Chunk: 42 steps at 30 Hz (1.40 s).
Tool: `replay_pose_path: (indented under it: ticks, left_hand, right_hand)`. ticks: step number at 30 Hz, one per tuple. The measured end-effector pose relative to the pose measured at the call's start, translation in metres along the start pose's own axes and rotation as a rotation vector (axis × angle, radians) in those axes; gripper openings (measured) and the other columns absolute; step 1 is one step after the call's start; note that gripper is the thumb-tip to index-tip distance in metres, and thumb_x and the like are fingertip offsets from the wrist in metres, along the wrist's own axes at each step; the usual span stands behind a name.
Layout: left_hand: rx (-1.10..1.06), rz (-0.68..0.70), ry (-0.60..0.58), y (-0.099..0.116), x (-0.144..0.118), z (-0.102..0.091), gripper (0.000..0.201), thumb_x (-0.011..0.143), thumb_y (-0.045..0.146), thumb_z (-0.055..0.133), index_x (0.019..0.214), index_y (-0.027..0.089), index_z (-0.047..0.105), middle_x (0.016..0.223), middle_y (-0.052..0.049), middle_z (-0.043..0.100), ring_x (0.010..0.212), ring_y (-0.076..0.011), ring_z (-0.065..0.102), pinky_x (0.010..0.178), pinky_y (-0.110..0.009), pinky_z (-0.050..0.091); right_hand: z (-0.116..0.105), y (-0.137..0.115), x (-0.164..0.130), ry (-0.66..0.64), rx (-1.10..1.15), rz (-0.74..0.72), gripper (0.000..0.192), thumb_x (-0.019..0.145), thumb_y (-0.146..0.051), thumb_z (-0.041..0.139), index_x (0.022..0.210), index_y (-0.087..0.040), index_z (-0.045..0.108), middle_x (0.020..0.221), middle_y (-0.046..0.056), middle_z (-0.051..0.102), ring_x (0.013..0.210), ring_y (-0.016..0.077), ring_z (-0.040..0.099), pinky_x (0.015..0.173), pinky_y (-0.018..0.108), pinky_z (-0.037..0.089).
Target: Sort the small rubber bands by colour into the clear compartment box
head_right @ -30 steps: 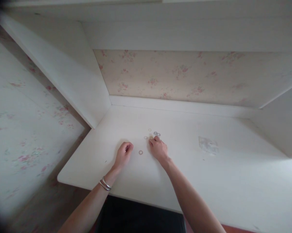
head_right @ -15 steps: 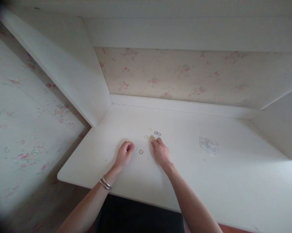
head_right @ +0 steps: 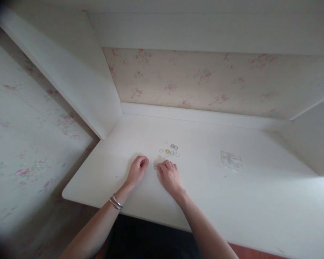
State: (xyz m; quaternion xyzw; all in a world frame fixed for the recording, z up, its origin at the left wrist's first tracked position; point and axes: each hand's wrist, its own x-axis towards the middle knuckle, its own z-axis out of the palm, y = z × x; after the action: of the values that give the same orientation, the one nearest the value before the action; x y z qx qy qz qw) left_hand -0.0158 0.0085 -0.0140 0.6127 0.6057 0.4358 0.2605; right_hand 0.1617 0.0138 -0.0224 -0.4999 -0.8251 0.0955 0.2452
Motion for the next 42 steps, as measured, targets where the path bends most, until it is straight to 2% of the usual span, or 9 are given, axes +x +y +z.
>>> replay_pose_path:
  ticks: [9,17,22,25,28,32,35,39,42]
  left_hand:
    - [-0.012,-0.001,0.01,0.0,0.0,0.001,0.016,0.089,0.028,0.046,0.085,0.018,0.058,0.082,-0.003,0.059,0.073,-0.0135,0.055,0.067,-0.026,0.045]
    - [-0.007,-0.001,-0.001,-0.002,0.0,0.001,0.016,0.089,0.029,0.047,0.087,0.018,0.058,0.083,-0.004,0.059,0.074,-0.0137,0.056,0.067,-0.026,0.045]
    - [0.009,0.017,-0.006,-0.002,0.0,0.003,0.016,0.088,0.027,0.047,0.086,0.018,0.059,0.082,-0.003,0.06,0.075,-0.0136,0.056,0.068,-0.027,0.045]
    - [0.023,0.03,-0.019,-0.001,0.0,0.003,0.016,0.089,0.027,0.046,0.086,0.017,0.059,0.083,-0.003,0.06,0.076,-0.0132,0.056,0.069,-0.026,0.045]
    - [0.044,0.052,-0.035,-0.001,-0.001,0.004,0.016,0.089,0.026,0.046,0.086,0.018,0.059,0.083,-0.003,0.06,0.075,-0.0126,0.057,0.07,-0.025,0.046]
    - [0.081,0.091,-0.063,0.002,-0.003,0.007,0.017,0.089,0.028,0.046,0.087,0.019,0.06,0.083,-0.002,0.059,0.073,-0.0122,0.057,0.068,-0.025,0.047]
    - [0.14,0.114,-0.107,0.004,-0.006,0.009,0.02,0.087,0.034,0.05,0.097,0.021,0.061,0.089,-0.003,0.059,0.069,-0.0123,0.056,0.067,-0.026,0.048]
    - [0.255,0.188,-0.129,0.005,-0.008,0.014,0.033,0.077,0.038,0.064,0.106,0.023,0.06,0.099,-0.005,0.059,0.084,-0.0178,0.058,0.079,-0.031,0.049]
    - [0.317,0.219,-0.14,0.005,-0.009,0.016,0.029,0.076,0.035,0.065,0.103,0.025,0.063,0.095,-0.004,0.058,0.085,-0.0179,0.058,0.081,-0.032,0.049]
  right_hand:
    - [0.001,-0.006,0.001,-0.049,-0.022,-0.042,0.024,0.094,-0.026,0.042,0.096,-0.024,0.065,0.088,0.005,0.059,0.081,0.0168,0.052,0.074,0.031,0.033]
    - [-0.001,-0.008,0.001,-0.037,-0.006,-0.028,0.026,0.094,-0.028,0.04,0.096,-0.024,0.066,0.086,0.005,0.059,0.079,0.0167,0.05,0.074,0.031,0.034]
    - [-0.002,-0.004,-0.002,0.058,0.113,0.005,0.029,0.094,-0.03,0.039,0.093,-0.021,0.067,0.084,0.006,0.059,0.08,0.017,0.052,0.076,0.031,0.038]
    - [-0.002,-0.001,-0.006,0.151,0.214,0.07,0.031,0.094,-0.033,0.039,0.09,-0.02,0.067,0.082,0.007,0.058,0.079,0.0168,0.053,0.075,0.031,0.042]
    - [-0.005,0.002,-0.013,0.191,0.294,0.135,0.03,0.093,-0.035,0.04,0.089,-0.02,0.066,0.082,0.006,0.057,0.077,0.016,0.054,0.073,0.03,0.044]
    - [-0.013,0.005,-0.026,0.162,0.34,0.202,0.03,0.093,-0.036,0.04,0.087,-0.022,0.066,0.082,0.005,0.057,0.074,0.0145,0.055,0.069,0.027,0.045]
    - [-0.017,0.007,-0.032,0.109,0.311,0.194,0.029,0.093,-0.034,0.039,0.088,-0.022,0.065,0.081,0.004,0.057,0.075,0.0154,0.055,0.071,0.028,0.045]
    - [-0.018,0.008,-0.033,0.064,0.233,0.138,0.029,0.094,-0.031,0.039,0.087,-0.022,0.065,0.081,0.005,0.058,0.079,0.0166,0.055,0.073,0.029,0.044]
    - [-0.018,0.008,-0.032,0.041,0.192,0.121,0.026,0.093,-0.029,0.04,0.087,-0.022,0.065,0.08,0.004,0.058,0.078,0.016,0.055,0.073,0.028,0.044]
